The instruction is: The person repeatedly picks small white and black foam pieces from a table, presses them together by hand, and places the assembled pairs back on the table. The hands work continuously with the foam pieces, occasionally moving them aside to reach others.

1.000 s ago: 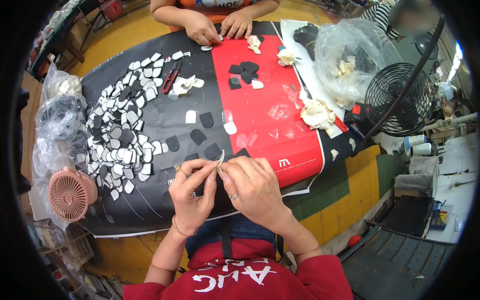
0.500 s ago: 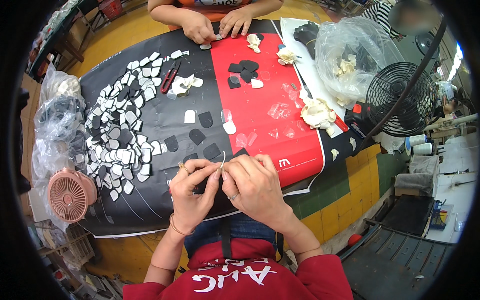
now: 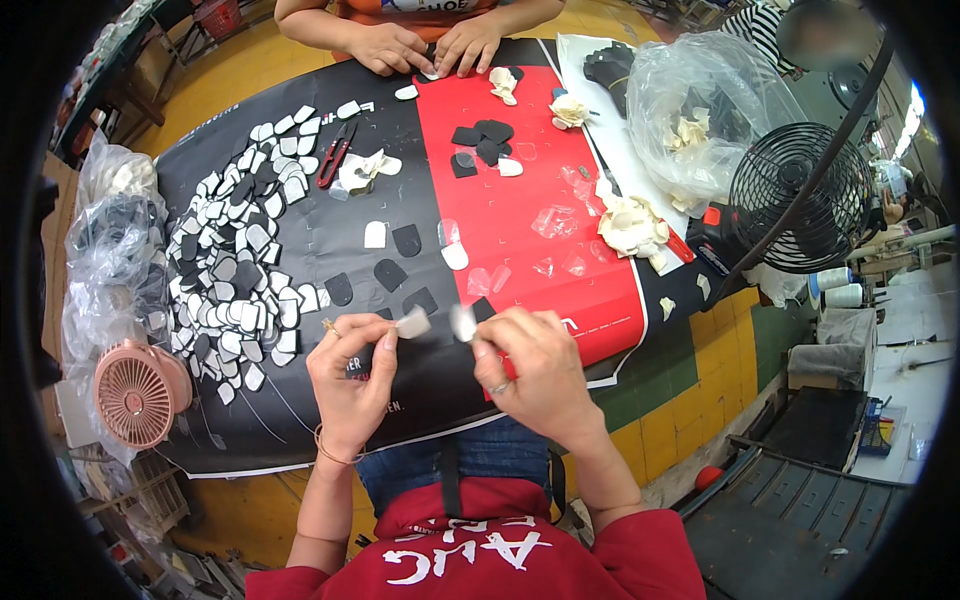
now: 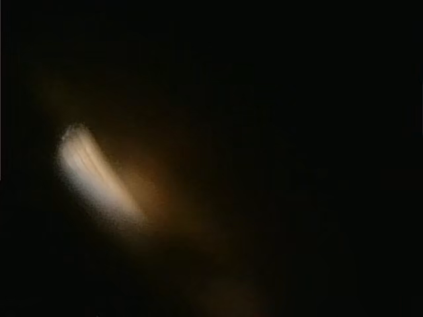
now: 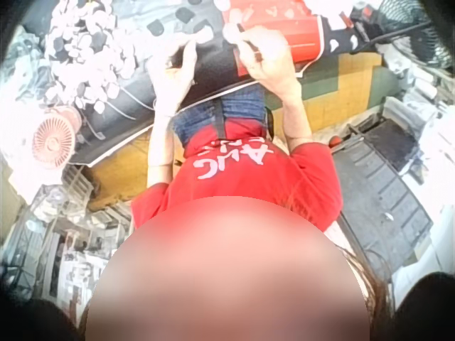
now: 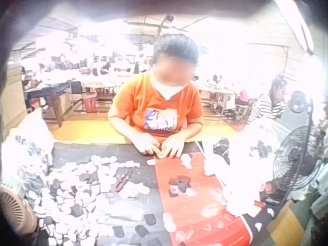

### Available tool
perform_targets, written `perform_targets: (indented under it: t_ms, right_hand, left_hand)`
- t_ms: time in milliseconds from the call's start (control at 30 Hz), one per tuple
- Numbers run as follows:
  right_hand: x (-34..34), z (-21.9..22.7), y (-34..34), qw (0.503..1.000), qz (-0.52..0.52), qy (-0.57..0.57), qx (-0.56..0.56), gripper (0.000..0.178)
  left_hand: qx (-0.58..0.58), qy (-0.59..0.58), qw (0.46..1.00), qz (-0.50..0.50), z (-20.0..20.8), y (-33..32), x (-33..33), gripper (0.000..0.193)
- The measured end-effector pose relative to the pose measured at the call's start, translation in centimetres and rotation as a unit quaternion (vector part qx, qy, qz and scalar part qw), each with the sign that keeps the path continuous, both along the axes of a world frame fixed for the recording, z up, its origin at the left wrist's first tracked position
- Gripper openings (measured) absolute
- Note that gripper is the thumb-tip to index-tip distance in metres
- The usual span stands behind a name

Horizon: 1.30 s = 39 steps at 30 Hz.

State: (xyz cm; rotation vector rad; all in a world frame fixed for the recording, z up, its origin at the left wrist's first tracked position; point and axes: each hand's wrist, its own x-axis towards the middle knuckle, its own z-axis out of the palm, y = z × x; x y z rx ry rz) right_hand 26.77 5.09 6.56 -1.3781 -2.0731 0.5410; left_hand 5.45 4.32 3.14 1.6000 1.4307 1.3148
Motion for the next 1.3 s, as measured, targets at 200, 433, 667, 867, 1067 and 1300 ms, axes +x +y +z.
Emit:
perform_targets:
  t_ms: [200,433,667,867,1067,1300]
  right_hand:
    - [2.8,0.2,0.8,0.979,-0.157,-0.107,-0.072,0.025]
    - [2.2,-1.3,-1.0,0.862,-0.009,0.325,-0.389,0.033]
    - [2.1,-2.5,-1.9,0.784,0.078,0.361,-0.499,0.044]
    - [1.6,-2.9,-1.8,0.865,-0.007,0.297,-0.404,0.031]
    - [-1.5,-2.6,-0.1,0.942,0.007,0.21,-0.263,0.014]
    - [-5.3,-3.1,0.2,0.94,-0.003,0.188,-0.286,0.015]
  left_hand:
    - [0.014,0.033,0.999,-0.004,-0.3,-0.5,-0.5,0.012]
    - [0.361,0.359,0.844,-0.169,-1.3,-1.7,-0.9,0.021]
    - [0.429,0.389,0.793,-0.187,-2.4,-1.8,-1.1,0.018]
    - [0.2,0.376,0.901,-0.084,-3.2,-1.7,-2.9,0.029]
    - [0.045,0.409,0.911,-0.037,-3.3,-2.8,-4.7,0.038]
    - [-0.006,0.368,0.93,-0.006,-3.2,-6.8,-1.5,0.051]
